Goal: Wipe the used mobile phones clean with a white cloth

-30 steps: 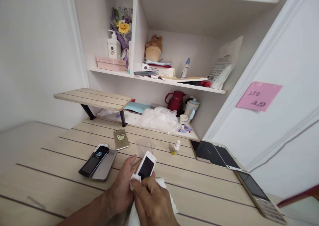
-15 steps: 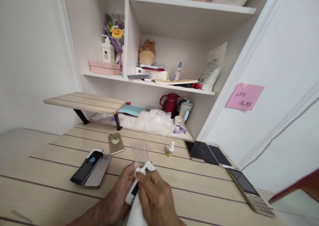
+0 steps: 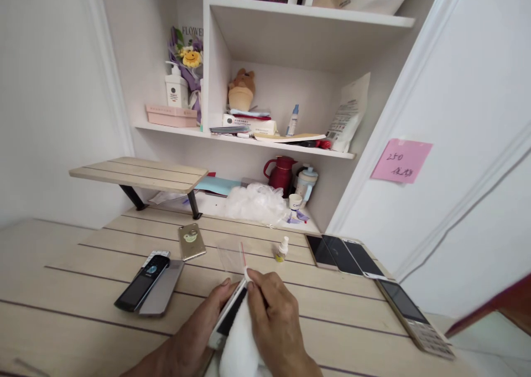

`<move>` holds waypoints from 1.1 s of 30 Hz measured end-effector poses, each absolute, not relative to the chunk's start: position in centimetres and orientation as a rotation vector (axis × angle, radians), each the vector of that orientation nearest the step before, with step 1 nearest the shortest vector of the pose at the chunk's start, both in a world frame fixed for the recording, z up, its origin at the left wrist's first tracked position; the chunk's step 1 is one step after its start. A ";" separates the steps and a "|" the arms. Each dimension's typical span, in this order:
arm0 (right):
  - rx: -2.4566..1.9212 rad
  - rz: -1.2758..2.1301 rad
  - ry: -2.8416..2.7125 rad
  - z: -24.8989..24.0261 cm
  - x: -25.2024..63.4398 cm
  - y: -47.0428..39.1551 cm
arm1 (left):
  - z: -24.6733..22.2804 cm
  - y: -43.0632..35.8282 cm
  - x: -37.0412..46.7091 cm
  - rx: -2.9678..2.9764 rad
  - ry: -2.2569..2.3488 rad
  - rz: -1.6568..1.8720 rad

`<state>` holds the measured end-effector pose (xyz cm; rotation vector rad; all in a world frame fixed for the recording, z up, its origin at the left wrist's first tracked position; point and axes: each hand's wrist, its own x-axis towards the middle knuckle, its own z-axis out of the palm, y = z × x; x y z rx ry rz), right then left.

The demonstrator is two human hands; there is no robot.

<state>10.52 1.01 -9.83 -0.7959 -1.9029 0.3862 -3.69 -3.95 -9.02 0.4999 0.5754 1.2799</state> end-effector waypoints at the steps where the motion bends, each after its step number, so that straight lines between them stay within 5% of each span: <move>1: -0.836 0.425 -1.876 -9.9 10.4 1.0 | -9.1 -4.2 -4.1 0.515 0.598 1.342; 6: -0.935 0.637 -1.810 -10.0 10.2 1.0 | -9.6 -4.9 -5.3 0.632 0.730 1.539; 14: -0.972 0.707 -1.769 -9.9 10.3 0.9 | -8.4 -4.4 -4.3 0.870 1.168 1.328; 22: -0.731 0.452 -1.862 -9.9 10.3 0.6 | -8.1 -4.5 -4.0 0.964 1.006 1.327; 33: -1.006 0.895 -1.711 -10.1 10.1 0.8 | -9.3 -4.2 -4.1 1.102 0.993 1.369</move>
